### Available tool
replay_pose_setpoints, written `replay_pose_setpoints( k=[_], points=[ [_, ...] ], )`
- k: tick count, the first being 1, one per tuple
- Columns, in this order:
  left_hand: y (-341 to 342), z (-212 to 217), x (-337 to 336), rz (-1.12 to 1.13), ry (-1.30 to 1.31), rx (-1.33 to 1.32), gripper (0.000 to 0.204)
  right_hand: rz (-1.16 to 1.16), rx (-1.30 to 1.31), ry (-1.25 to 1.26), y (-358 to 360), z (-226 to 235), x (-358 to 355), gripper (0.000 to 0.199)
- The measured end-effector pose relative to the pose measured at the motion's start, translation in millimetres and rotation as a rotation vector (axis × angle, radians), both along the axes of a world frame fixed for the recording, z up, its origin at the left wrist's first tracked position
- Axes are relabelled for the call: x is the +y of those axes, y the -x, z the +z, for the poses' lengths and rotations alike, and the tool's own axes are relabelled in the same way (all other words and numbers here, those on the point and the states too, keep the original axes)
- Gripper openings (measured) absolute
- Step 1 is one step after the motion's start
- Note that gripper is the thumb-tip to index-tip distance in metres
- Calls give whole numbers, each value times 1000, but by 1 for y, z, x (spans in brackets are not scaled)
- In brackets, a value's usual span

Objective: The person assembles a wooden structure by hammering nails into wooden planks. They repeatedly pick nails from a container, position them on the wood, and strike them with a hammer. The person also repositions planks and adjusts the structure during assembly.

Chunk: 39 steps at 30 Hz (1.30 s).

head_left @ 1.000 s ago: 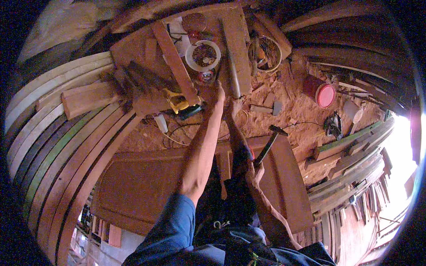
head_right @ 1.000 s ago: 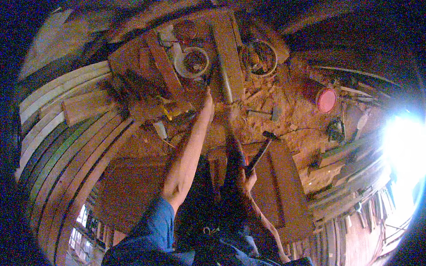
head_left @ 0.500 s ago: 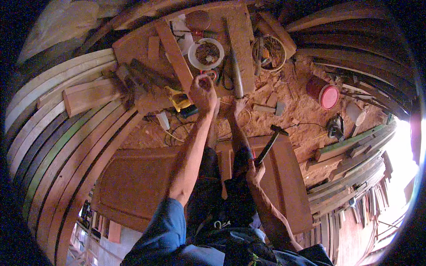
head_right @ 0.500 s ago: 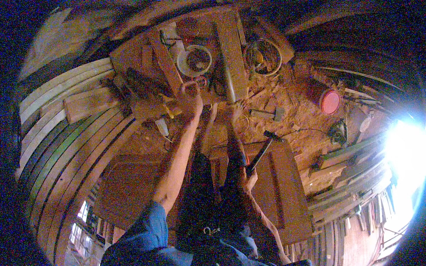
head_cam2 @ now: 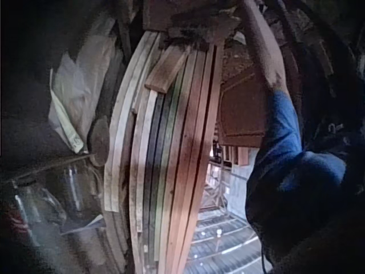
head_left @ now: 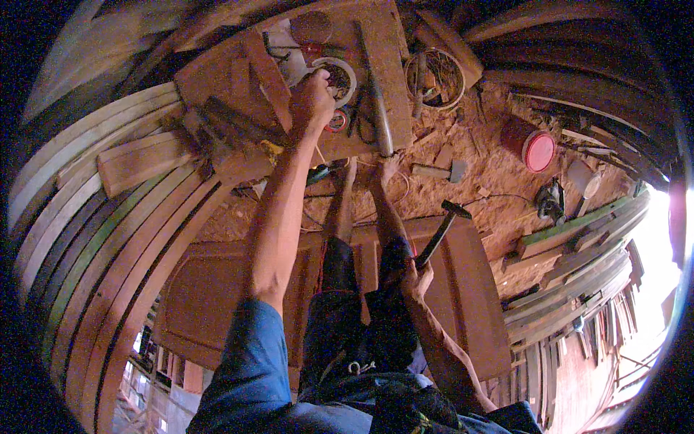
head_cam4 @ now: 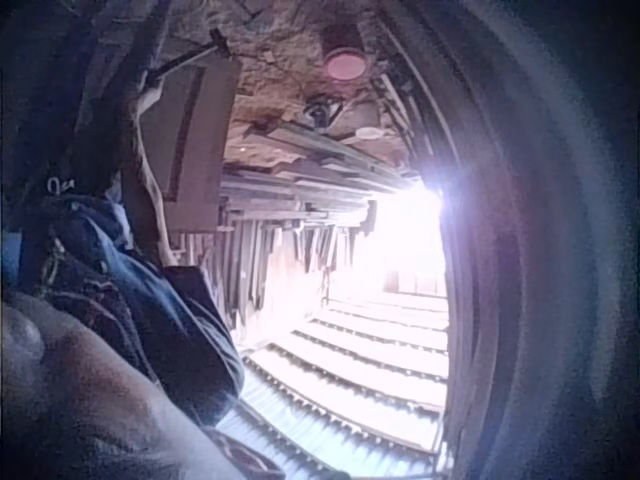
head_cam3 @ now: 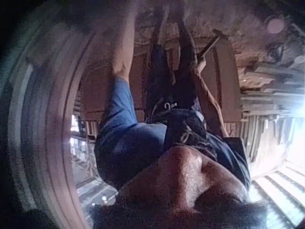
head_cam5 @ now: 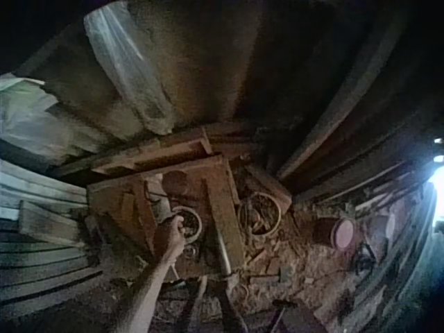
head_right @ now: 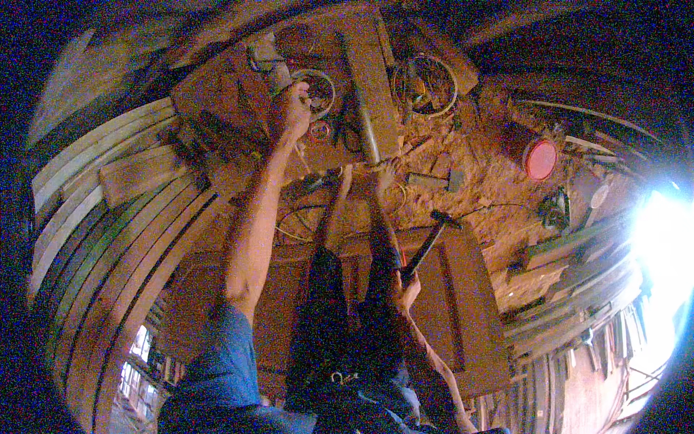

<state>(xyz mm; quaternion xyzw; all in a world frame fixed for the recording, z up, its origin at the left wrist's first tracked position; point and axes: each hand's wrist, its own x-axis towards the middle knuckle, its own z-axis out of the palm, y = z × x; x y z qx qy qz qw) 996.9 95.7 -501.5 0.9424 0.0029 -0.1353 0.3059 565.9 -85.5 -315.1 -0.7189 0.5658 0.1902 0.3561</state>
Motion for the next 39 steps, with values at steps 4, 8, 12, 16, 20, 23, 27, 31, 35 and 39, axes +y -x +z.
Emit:
replay_pose_setpoints(
  k=[4,8,12,16,20,23,27,31,35,39],
  points=[
    [-7,-60,7,-331,-338,177,24,-55,96,-47,-2,4,-3,35],
    [3,-121,3,-43,-190,120,32,-38,23,-74,-3,9,-5,33],
    [9,-109,1,257,381,235,36,-77,25,-96,-3,10,-6,32],
    [-6,-67,13,-457,-63,123,55,-20,-46,-70,-3,10,-6,22],
    [4,-83,22,-513,-126,83,62,-95,-28,-62,-3,10,-6,19],
    [9,-121,34,-529,-183,36,52,-65,8,-71,-3,11,-7,19],
    [6,-134,41,-603,-245,112,43,-73,49,-75,-2,10,-8,27],
    [4,-93,27,-236,246,416,34,-80,84,-65,0,6,-9,26],
    [-12,-57,24,-824,-521,367,31,-116,7,-97,3,6,-8,23],
    [-11,-51,25,-378,-300,378,41,-38,3,-70,1,7,-8,22]
  ],
)
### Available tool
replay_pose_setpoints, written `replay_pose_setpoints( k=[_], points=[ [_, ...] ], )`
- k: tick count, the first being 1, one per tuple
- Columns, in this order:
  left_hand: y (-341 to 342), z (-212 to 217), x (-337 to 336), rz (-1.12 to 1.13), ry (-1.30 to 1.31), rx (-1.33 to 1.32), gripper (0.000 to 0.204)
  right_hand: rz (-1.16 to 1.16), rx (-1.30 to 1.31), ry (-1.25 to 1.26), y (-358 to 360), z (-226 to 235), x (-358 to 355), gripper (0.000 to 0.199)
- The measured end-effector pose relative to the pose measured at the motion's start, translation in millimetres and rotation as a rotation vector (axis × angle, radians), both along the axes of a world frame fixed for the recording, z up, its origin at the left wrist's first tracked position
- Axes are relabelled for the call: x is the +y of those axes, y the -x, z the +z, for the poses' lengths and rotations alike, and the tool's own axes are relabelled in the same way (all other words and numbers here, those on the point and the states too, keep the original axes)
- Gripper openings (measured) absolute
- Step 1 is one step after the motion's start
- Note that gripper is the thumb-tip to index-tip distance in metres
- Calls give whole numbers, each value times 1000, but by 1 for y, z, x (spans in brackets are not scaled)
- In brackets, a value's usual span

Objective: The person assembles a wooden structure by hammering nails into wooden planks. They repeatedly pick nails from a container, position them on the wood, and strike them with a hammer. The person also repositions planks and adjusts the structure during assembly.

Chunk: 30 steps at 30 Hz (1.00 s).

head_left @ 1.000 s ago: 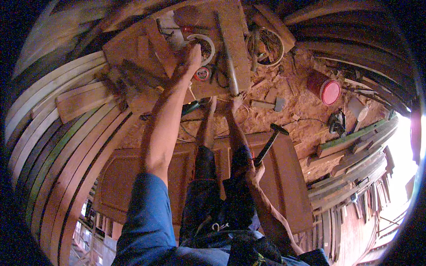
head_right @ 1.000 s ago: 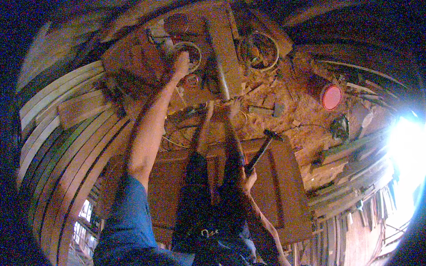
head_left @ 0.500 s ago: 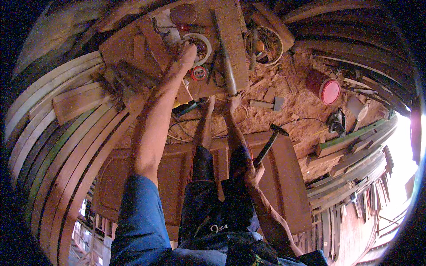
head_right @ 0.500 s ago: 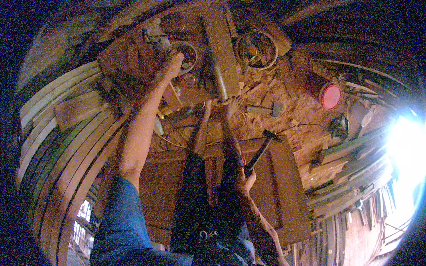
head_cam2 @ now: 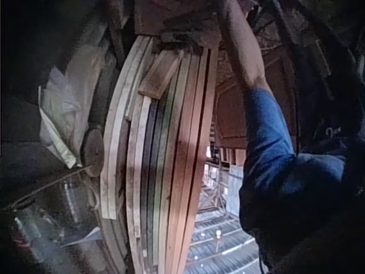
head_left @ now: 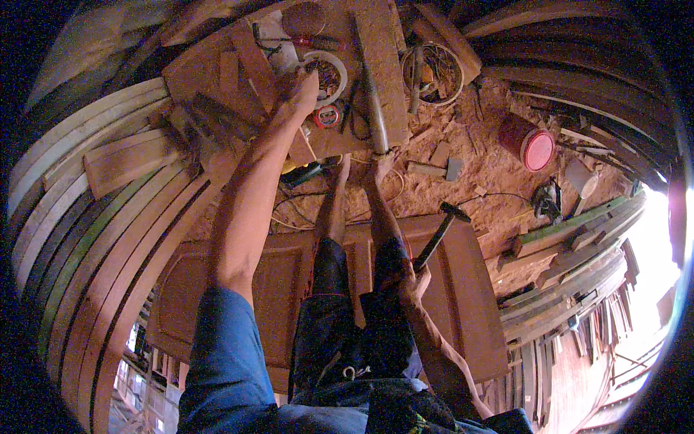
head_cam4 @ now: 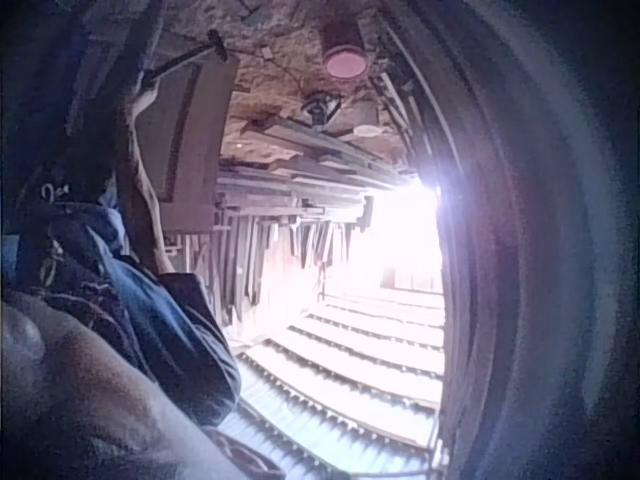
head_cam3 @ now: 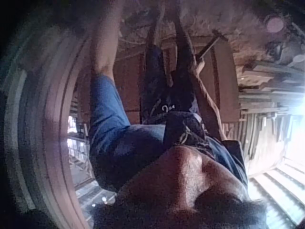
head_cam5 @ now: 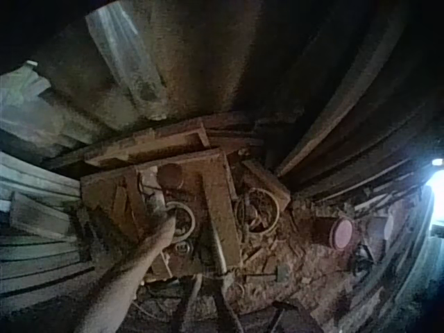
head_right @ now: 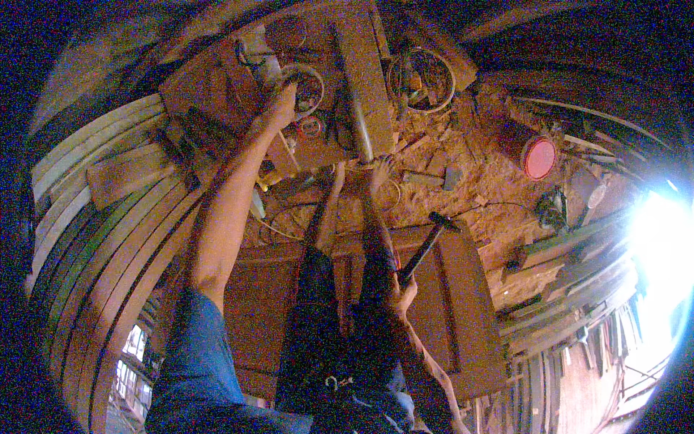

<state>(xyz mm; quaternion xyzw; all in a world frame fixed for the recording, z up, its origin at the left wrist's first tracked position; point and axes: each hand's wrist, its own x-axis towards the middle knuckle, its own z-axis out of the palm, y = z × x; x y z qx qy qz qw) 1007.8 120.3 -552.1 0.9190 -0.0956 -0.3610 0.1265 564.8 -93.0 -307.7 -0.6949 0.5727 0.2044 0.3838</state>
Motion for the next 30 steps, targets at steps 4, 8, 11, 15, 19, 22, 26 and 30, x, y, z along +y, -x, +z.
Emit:
replay_pose_setpoints(
  k=[4,8,11,15,19,22,26,30],
  points=[
    [12,-13,-14,180,81,-196,41,-45,-2,-4,-8,1,2,22],
    [19,-26,-21,225,78,-205,40,-64,-24,-6,-13,2,3,20],
    [20,-21,-21,70,78,-243,37,-11,-48,6,-12,2,2,20],
    [14,16,-13,45,111,-96,31,-135,-93,-51,-4,0,1,20],
    [31,73,-2,484,312,-98,27,-84,-98,-19,0,-3,1,21],
    [85,109,2,834,325,-176,42,-123,60,-10,-2,-3,-1,24],
    [185,137,-8,772,292,-189,50,-81,9,-90,-9,-2,-6,28],
    [251,149,-13,578,330,134,7,-70,11,-96,-14,0,-8,33]
  ],
)
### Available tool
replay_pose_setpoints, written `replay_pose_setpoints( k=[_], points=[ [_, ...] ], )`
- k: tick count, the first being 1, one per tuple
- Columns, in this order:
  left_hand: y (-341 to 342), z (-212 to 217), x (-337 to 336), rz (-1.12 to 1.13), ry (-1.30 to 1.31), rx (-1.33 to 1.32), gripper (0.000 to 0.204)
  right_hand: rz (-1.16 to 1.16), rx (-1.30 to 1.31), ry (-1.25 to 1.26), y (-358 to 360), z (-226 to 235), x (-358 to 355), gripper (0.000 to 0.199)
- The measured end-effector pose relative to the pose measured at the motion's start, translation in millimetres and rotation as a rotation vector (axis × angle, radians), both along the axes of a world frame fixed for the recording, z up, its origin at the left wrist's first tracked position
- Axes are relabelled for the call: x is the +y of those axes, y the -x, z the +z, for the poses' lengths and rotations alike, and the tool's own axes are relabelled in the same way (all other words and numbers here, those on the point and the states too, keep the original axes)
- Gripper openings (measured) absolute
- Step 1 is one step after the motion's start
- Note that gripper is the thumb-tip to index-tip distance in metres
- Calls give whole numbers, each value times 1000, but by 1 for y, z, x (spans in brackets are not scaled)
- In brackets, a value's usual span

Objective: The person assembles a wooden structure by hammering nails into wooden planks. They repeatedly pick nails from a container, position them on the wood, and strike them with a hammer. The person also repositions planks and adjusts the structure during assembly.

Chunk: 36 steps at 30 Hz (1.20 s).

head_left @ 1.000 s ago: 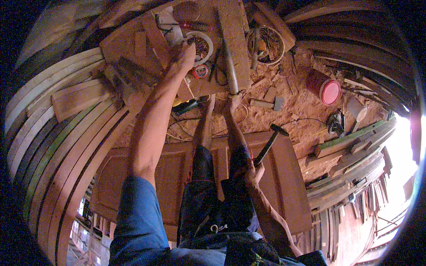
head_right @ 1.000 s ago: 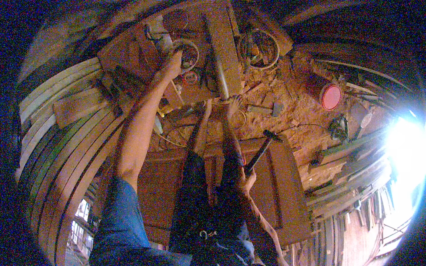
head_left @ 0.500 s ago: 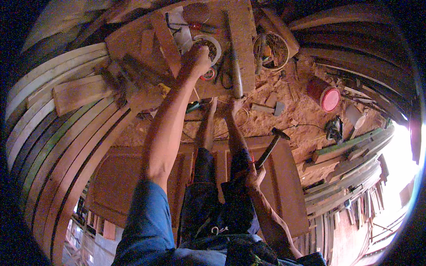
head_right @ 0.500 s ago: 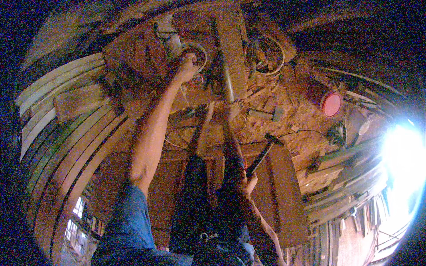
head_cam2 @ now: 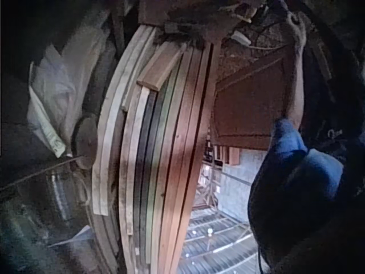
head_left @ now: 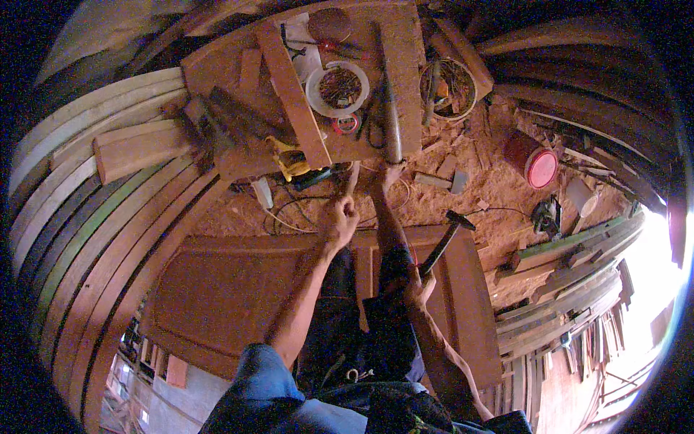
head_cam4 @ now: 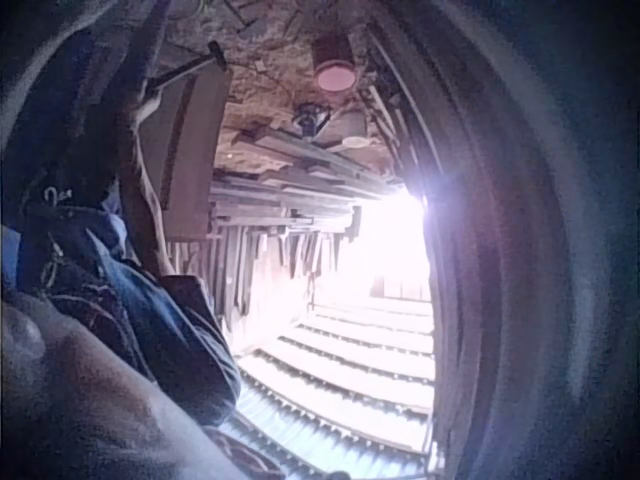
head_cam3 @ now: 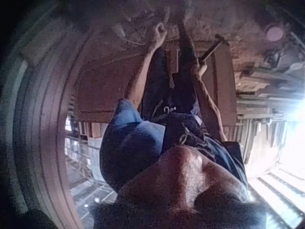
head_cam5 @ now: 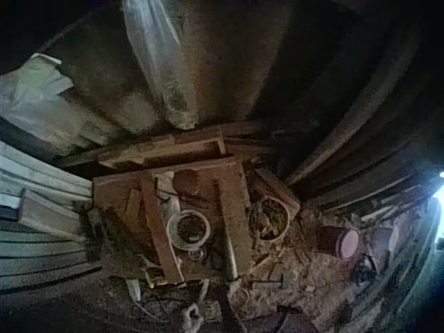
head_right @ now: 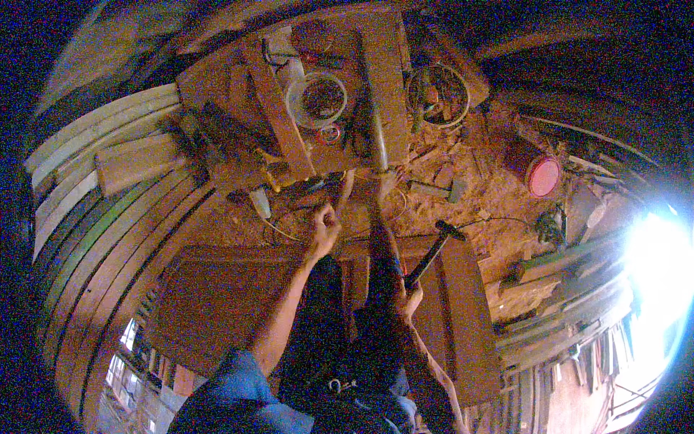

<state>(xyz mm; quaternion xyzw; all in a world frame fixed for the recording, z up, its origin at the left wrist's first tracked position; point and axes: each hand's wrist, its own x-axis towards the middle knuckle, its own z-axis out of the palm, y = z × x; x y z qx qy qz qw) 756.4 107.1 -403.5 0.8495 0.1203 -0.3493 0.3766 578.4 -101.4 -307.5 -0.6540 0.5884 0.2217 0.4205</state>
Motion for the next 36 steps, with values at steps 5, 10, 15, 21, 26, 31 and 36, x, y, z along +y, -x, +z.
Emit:
replay_pose_setpoints(
  k=[5,10,15,21,26,31,36],
  points=[
    [-29,6,-24,68,83,-244,19,52,29,24,1,1,0,34],
    [-154,-11,-29,187,-139,-687,17,82,-100,71,2,2,4,27],
    [-235,-41,-5,-241,-328,-166,20,46,-98,93,1,6,10,28],
    [-244,-99,-7,-734,-379,-217,24,106,-69,120,-5,11,8,28],
    [-231,-92,-9,-456,-381,-347,27,-29,-40,75,-10,14,10,24],
    [-242,-90,-9,-497,-399,-159,22,-37,-26,122,-10,11,11,23],
    [-241,-105,-16,-284,-359,-269,17,-34,-32,96,-3,9,7,23]
  ],
)
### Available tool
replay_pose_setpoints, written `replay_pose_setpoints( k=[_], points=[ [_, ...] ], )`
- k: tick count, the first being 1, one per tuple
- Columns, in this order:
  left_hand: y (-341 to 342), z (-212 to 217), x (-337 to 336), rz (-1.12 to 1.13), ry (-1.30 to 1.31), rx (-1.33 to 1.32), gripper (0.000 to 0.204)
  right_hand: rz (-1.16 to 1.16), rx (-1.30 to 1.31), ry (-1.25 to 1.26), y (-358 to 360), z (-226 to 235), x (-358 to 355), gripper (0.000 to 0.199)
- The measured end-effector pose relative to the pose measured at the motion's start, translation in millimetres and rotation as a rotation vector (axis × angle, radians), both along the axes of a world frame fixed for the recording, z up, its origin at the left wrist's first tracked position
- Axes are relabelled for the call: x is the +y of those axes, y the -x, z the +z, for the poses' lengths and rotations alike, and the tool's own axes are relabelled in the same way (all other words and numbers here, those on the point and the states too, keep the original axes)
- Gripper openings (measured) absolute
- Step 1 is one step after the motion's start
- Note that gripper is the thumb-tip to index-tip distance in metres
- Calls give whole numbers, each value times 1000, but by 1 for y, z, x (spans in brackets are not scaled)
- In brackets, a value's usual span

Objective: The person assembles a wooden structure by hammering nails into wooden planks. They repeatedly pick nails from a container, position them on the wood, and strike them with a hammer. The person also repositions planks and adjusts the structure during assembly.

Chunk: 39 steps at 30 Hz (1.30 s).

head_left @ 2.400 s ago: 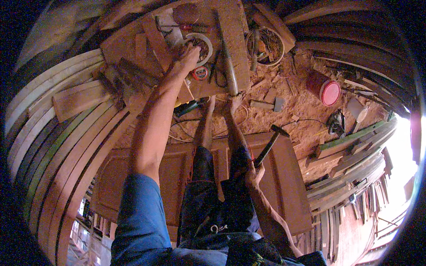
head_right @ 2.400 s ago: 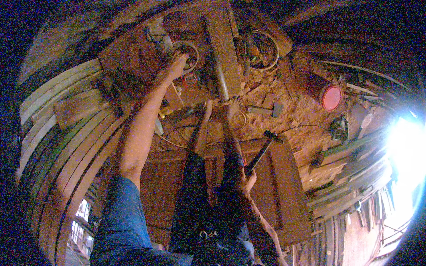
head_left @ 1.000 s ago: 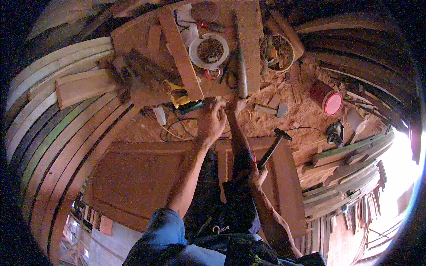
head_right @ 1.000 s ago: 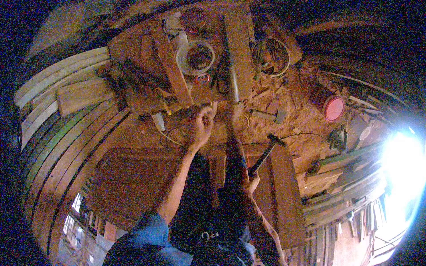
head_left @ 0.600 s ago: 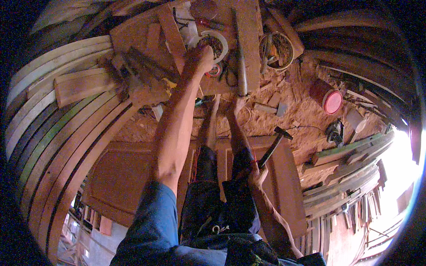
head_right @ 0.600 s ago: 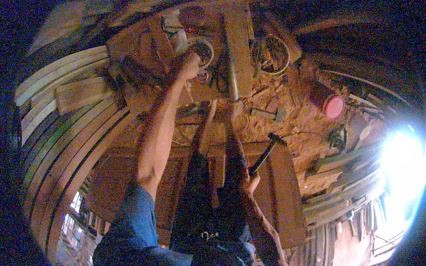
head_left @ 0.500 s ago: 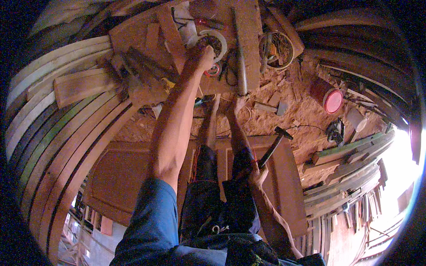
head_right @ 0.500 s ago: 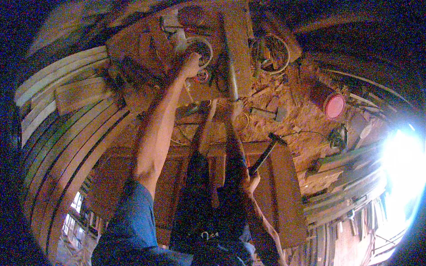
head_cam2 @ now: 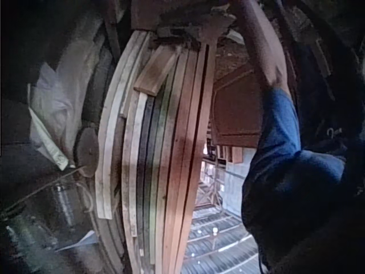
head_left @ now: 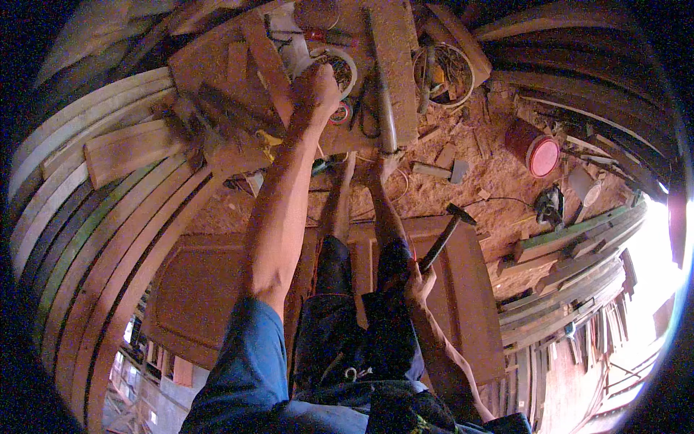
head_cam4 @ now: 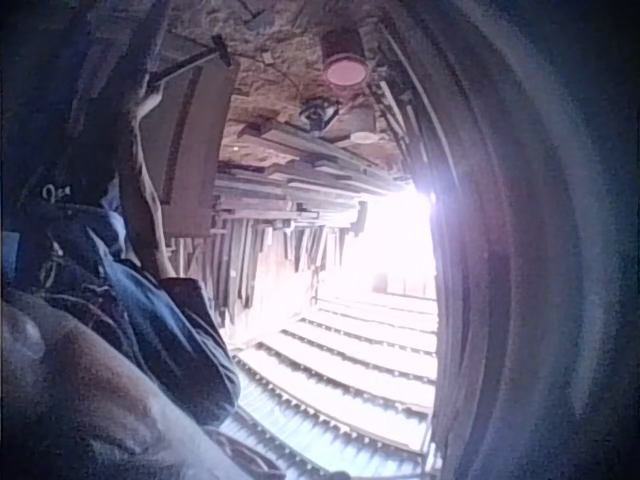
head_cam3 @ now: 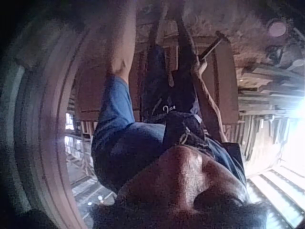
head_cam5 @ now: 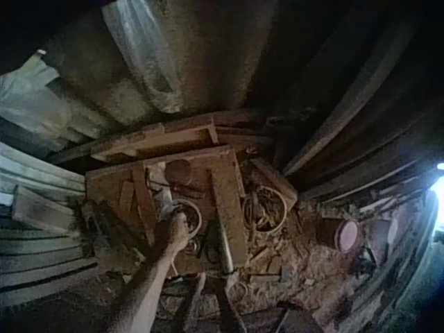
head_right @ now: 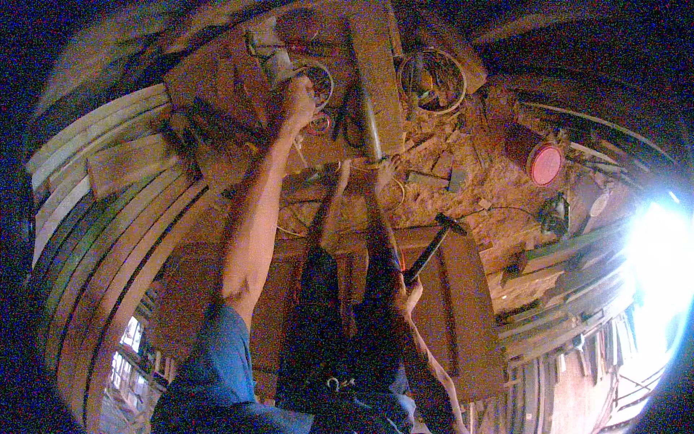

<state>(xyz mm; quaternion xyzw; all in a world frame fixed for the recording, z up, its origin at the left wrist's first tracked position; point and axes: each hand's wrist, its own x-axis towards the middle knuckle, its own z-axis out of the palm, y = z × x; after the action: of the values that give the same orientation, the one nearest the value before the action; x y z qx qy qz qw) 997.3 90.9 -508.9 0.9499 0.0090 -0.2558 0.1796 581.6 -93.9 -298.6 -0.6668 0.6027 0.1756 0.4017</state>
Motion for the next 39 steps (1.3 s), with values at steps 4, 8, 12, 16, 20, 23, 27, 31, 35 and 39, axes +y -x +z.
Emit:
replay_pose_setpoints(
  k=[4,8,12,16,20,23,27,31,35,39],
  points=[
    [-15,19,9,290,67,-377,18,29,114,-41,4,1,-3,20],
    [-45,35,25,467,305,-500,21,-8,13,-81,2,2,-5,21],
    [-48,22,32,48,383,-233,23,27,-40,-56,-2,3,-4,22],
    [-42,-7,28,-110,266,-321,22,19,-30,-61,3,0,-4,21],
    [-40,-26,18,9,198,-345,20,42,-24,-52,17,-7,-5,21],
    [-37,-31,15,-4,211,-456,19,80,-41,-7,27,-12,-6,20],
    [-32,-35,10,-132,115,-603,19,51,40,-48,34,-13,-8,26],
    [-33,-32,1,-61,133,-555,18,64,92,-52,32,-11,-11,30],
    [-32,-3,-1,215,246,-520,21,-42,103,-126,30,-12,-12,31],
    [-16,38,21,619,532,-626,23,-1,5,-71,30,-16,-10,22]
  ],
)
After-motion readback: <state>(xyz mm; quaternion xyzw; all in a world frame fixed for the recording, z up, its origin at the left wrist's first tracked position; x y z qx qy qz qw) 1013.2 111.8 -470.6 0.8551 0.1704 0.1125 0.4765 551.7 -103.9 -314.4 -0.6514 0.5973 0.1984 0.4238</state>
